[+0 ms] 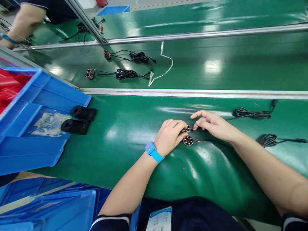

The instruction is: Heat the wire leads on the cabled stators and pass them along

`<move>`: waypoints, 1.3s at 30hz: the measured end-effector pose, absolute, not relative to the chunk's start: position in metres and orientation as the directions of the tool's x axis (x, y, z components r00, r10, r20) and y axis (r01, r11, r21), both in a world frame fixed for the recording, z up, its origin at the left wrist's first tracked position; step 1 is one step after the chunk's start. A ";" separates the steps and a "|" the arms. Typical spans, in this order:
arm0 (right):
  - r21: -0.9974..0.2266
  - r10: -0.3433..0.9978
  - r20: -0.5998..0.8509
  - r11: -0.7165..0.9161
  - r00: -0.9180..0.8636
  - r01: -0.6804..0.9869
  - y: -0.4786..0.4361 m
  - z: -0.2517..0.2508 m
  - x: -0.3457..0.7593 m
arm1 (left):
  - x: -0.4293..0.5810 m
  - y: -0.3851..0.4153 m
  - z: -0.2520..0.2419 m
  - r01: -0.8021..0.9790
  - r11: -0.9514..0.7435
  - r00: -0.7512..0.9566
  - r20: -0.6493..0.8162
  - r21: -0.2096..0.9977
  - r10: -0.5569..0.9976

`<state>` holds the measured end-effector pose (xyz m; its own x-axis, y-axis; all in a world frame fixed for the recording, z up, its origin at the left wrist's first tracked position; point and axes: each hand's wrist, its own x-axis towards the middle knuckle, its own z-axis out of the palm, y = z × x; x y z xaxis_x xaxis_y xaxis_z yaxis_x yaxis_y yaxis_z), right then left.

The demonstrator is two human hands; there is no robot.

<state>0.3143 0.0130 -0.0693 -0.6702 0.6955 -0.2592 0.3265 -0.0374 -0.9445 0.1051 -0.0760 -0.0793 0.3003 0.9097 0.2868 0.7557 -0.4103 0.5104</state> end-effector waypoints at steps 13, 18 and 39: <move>-0.736 0.784 -0.044 0.394 -0.620 0.551 0.037 -0.039 0.356 | 0.117 -0.066 -0.090 0.747 -0.421 0.186 0.446 0.515 0.876; -0.714 0.745 -0.078 0.422 -0.662 0.559 0.031 -0.037 0.350 | 0.121 -0.061 -0.095 0.752 -0.379 0.143 0.428 0.539 0.892; -0.331 0.830 0.243 0.557 -0.502 0.761 0.021 -0.067 0.465 | 0.116 -0.079 -0.075 0.803 -0.425 0.274 0.376 0.418 0.885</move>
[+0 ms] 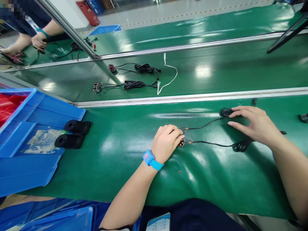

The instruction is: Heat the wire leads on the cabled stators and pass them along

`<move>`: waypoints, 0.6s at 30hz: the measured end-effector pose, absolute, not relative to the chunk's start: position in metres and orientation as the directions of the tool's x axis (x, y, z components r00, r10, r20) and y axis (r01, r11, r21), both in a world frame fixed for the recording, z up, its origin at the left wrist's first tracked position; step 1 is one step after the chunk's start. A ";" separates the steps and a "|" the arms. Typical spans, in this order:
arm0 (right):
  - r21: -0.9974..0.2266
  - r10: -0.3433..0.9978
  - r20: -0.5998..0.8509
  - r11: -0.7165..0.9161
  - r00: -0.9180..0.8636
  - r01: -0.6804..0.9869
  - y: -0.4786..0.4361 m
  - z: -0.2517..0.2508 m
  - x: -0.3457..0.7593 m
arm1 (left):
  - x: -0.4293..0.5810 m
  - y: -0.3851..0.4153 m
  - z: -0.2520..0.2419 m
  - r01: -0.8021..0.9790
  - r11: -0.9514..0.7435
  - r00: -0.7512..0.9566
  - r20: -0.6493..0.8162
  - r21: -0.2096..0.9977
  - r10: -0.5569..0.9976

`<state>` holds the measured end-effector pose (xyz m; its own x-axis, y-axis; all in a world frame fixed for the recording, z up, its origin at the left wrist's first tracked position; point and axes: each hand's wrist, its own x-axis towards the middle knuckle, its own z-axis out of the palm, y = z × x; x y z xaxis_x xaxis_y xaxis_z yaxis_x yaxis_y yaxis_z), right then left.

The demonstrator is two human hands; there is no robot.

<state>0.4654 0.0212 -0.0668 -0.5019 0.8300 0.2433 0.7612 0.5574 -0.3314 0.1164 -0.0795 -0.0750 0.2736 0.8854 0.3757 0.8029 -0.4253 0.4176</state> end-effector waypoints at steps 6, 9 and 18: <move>-0.320 0.778 0.299 0.627 -0.553 0.710 0.020 -0.069 0.433 | 0.127 -0.076 -0.081 0.850 -0.347 0.199 0.368 0.396 0.908; -0.319 0.703 0.279 0.710 -0.653 0.628 0.013 -0.068 0.395 | 0.128 -0.076 -0.080 0.867 -0.334 0.189 0.376 0.370 0.907; -0.294 0.588 0.285 0.805 -0.757 0.515 0.010 -0.083 0.334 | 0.136 -0.075 -0.081 0.899 -0.344 0.207 0.428 0.271 0.880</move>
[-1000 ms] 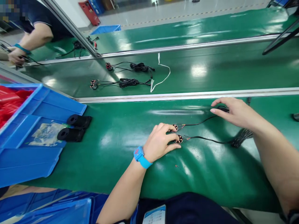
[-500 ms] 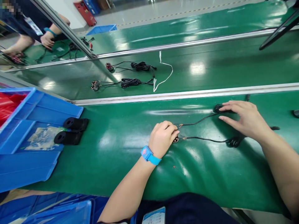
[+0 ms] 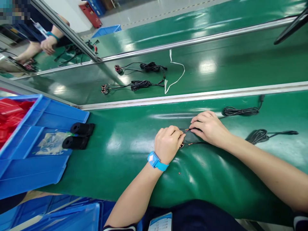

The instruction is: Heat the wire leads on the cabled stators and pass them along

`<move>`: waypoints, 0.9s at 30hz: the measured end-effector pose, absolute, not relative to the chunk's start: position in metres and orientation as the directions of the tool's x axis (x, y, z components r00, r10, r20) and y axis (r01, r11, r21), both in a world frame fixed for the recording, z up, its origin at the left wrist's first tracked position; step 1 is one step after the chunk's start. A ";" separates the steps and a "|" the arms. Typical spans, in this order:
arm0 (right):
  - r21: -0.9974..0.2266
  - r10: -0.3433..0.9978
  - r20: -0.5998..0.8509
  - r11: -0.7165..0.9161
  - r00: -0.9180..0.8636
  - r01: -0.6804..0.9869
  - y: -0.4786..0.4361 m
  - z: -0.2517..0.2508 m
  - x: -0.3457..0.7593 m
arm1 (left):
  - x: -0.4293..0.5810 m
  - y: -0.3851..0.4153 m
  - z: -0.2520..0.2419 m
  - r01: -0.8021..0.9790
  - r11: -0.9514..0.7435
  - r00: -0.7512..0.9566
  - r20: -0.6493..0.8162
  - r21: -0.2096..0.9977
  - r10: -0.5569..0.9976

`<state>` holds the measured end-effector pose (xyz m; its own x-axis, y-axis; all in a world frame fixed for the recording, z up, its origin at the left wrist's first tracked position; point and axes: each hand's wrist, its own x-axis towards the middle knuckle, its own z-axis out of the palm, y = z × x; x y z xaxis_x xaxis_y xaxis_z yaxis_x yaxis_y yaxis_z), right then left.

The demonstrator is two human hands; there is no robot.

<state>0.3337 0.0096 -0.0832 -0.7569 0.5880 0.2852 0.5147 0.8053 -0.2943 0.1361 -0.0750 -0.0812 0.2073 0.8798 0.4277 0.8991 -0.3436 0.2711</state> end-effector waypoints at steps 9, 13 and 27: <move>-0.301 0.713 0.216 0.698 -0.667 0.650 0.028 -0.059 0.379 | 0.108 -0.085 -0.050 0.799 -0.391 0.332 0.207 0.456 0.920; -0.242 0.809 0.179 0.588 -0.560 0.772 0.046 -0.064 0.441 | 0.100 -0.093 -0.047 0.793 -0.448 0.446 0.108 0.412 0.889; -0.397 0.868 -0.028 0.445 -0.496 0.802 -0.001 -0.069 0.552 | 0.098 -0.081 -0.063 0.819 -0.498 0.460 0.193 0.286 0.867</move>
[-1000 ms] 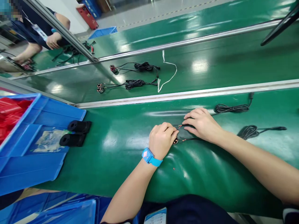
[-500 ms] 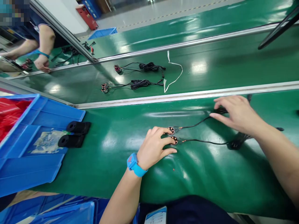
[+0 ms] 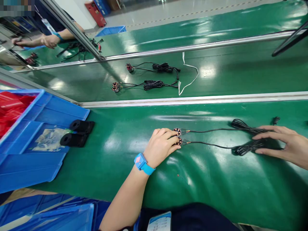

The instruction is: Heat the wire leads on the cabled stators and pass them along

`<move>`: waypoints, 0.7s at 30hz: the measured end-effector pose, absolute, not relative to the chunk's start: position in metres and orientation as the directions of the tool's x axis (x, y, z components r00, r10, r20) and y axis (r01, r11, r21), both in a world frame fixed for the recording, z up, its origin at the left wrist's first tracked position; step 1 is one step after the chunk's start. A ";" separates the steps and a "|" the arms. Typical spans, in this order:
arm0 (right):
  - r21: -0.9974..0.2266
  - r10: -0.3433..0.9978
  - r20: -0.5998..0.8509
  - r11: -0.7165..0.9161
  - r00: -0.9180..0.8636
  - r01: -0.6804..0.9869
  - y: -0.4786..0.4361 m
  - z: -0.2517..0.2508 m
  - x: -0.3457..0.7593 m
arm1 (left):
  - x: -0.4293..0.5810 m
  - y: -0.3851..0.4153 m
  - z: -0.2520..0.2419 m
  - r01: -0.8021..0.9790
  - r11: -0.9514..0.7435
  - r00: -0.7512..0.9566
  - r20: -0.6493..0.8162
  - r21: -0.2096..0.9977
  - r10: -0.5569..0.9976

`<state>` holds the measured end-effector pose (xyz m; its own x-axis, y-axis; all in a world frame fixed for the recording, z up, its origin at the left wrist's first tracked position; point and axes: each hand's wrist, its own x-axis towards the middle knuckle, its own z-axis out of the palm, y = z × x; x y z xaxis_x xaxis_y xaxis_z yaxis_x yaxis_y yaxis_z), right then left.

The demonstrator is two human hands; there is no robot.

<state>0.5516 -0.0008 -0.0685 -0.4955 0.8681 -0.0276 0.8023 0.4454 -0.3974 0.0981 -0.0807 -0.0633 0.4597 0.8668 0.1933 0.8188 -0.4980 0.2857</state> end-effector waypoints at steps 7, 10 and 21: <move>-0.348 0.930 -0.012 0.340 -0.367 0.874 -0.002 -0.073 0.566 | 0.108 -0.072 -0.072 0.790 -0.519 0.470 0.221 0.326 0.854; -0.380 0.934 -0.019 0.324 -0.358 0.866 -0.003 -0.068 0.562 | 0.108 -0.072 -0.072 0.785 -0.513 0.466 0.215 0.347 0.858; -0.458 0.968 -0.016 0.217 -0.251 0.862 -0.007 -0.047 0.553 | 0.106 -0.082 -0.066 0.760 -0.523 0.441 0.285 0.385 0.851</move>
